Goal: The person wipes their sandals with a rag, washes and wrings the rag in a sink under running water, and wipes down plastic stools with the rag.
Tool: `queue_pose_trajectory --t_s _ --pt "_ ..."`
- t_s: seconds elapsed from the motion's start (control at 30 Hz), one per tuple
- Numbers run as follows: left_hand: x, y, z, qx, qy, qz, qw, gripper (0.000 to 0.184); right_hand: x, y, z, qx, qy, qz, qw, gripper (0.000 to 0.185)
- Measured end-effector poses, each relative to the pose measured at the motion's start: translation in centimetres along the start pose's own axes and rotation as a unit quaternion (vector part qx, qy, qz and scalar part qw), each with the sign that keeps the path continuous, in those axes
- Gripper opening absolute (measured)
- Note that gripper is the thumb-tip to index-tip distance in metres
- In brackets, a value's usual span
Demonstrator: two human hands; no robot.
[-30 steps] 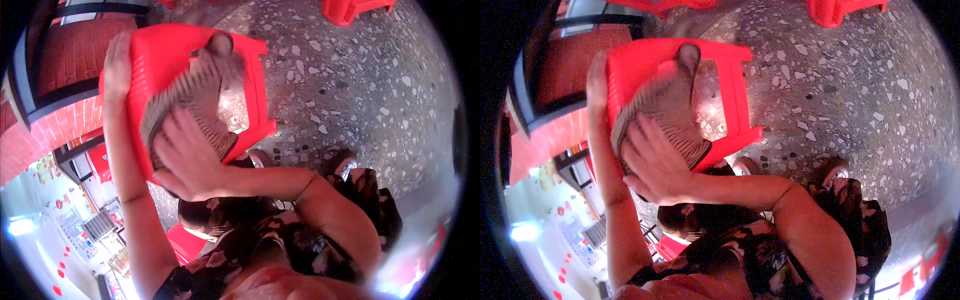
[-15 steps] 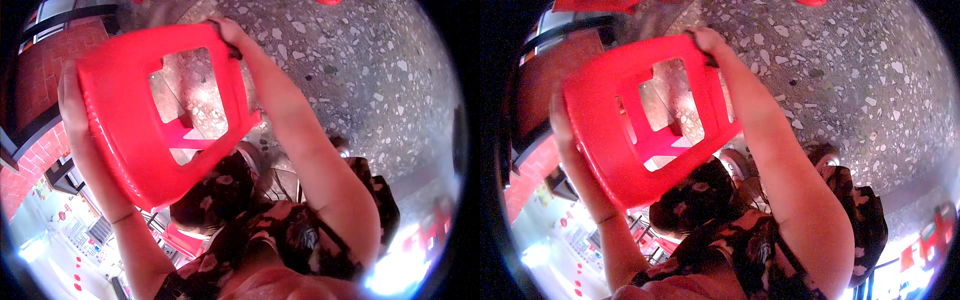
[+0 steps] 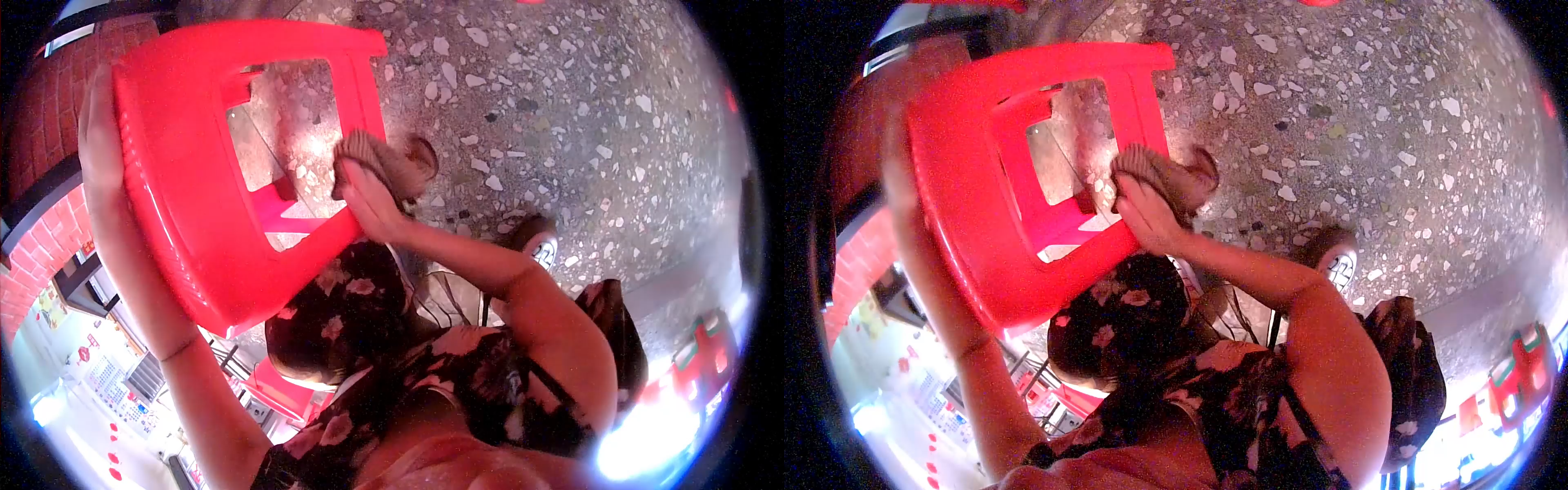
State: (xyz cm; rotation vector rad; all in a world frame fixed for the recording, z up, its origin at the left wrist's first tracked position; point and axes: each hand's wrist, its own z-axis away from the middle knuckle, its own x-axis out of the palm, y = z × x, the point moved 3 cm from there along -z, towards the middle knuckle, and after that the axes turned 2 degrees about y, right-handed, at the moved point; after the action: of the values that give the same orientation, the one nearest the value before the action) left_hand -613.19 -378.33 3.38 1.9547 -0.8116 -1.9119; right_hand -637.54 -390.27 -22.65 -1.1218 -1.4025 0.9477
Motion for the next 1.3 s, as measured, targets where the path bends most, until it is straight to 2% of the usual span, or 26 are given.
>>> queue_pose_trajectory --t_s 0.03,0.07,0.1,0.13,0.17,0.23,0.27,0.33,0.37,0.43,0.47,0.5,0.53,0.57,0.63,0.67,0.77,0.83,0.9,0.93,1.03,1.1,1.17,1.23,1.27,1.3 --pt "0.2 0.2 0.4 -0.015 -0.005 0.010 1.000 0.051 0.4 1.1 -1.2 -0.022 0.086 0.071 0.993 0.053" --pt "0.6 0.8 0.7 -0.018 -0.006 0.008 1.000 0.051 -0.8 0.1 -5.5 -0.016 0.111 0.086 0.990 0.051" --pt "1.0 1.3 1.1 -0.088 0.002 0.081 0.993 0.045 -2.2 -0.4 -9.1 0.147 0.039 0.084 0.985 0.051" --pt "1.3 1.5 1.3 -0.156 0.009 0.153 0.976 0.041 -2.8 0.5 -12.5 0.066 0.132 0.160 0.976 0.052" --pt "1.0 0.9 0.8 -0.153 0.008 0.154 0.976 0.041 -3.1 1.2 -13.8 0.064 0.135 0.161 0.976 0.052" --pt "0.1 -0.5 -0.4 -0.038 -0.043 0.087 0.995 0.042 -3.3 1.5 -14.5 -0.059 0.219 0.241 0.944 0.047" --pt "-0.2 -1.1 -0.4 -0.037 -0.041 0.092 0.994 0.042 -2.3 1.9 -11.5 -0.020 0.193 0.244 0.950 0.053" --pt "0.0 -0.9 -0.6 -0.006 -0.017 -0.005 1.000 0.053 -0.8 1.1 -4.2 0.026 0.105 0.234 0.966 0.058" --pt "0.2 -0.6 -0.5 -0.004 -0.018 -0.003 1.000 0.053 -0.5 0.5 -1.2 0.016 0.056 0.197 0.979 0.058" --pt "0.9 1.1 0.5 -0.021 0.015 0.020 0.999 0.047 -0.3 0.9 -0.9 0.016 0.029 0.190 0.981 0.058" --pt "0.6 0.9 0.4 -0.026 0.016 0.019 0.999 0.047 -0.5 1.0 -3.3 0.020 0.089 0.203 0.975 0.055" --pt "0.5 0.3 0.3 -0.100 -0.016 0.115 0.988 0.046 -0.8 1.4 -7.1 0.027 0.149 0.215 0.965 0.053" --pt "0.8 -0.2 0.6 -0.174 -0.049 0.208 0.961 0.046 -1.4 2.2 -10.9 0.021 0.153 0.245 0.957 0.050" --pt "1.1 -0.3 0.8 -0.175 -0.051 0.206 0.961 0.046 -2.3 3.1 -14.1 0.011 0.160 0.274 0.948 0.048" --pt "0.6 -0.1 0.8 -0.118 0.011 0.126 0.985 0.053 -2.8 5.2 -15.9 0.009 0.179 0.281 0.943 0.047" --pt "0.8 1.0 0.7 0.017 -0.004 0.041 0.999 0.042 -3.0 5.1 -16.0 0.007 0.195 0.294 0.936 0.046" --pt "0.8 1.4 0.1 0.013 -0.028 0.001 1.000 0.041 -0.8 2.7 -5.3 0.013 0.211 0.244 0.947 0.047" --pt "1.1 1.3 0.2 0.001 -0.014 0.017 1.000 0.041 -0.9 1.5 -3.1 0.038 0.234 0.201 0.951 0.045" --pt "0.8 0.5 0.0 -0.015 0.006 0.030 0.999 0.041 -1.6 1.0 -5.0 0.107 0.021 0.297 0.949 0.042" --pt "0.5 -0.2 -0.3 -0.025 -0.007 0.053 0.998 0.041 -1.9 2.7 -7.3 -0.081 0.198 0.294 0.932 0.041" --pt "1.2 0.5 -0.1 -0.038 -0.040 0.097 0.994 0.041 -5.3 4.8 -15.5 -0.023 0.229 0.201 0.952 0.040" --pt "2.0 3.2 -0.3 -0.032 -0.049 0.126 0.990 0.041 -6.1 5.0 -14.9 0.027 0.176 0.110 0.978 0.037" --pt "3.7 8.1 0.0 0.037 -0.082 0.061 0.994 0.038 -3.9 6.0 -10.0 -0.166 0.350 0.164 0.907 0.027" --pt "4.4 10.3 0.2 0.033 -0.055 0.038 0.997 0.033 -2.2 2.2 -6.4 -0.106 0.383 0.029 0.917 0.024" --pt "4.6 11.0 -0.6 0.165 -0.098 -0.088 0.978 0.037 -1.8 1.7 -5.2 -0.086 0.351 0.038 0.932 0.021" --pt "5.0 11.8 -1.1 0.293 -0.132 -0.214 0.923 0.041 -1.8 1.3 -4.5 -0.067 0.320 0.045 0.944 0.018"
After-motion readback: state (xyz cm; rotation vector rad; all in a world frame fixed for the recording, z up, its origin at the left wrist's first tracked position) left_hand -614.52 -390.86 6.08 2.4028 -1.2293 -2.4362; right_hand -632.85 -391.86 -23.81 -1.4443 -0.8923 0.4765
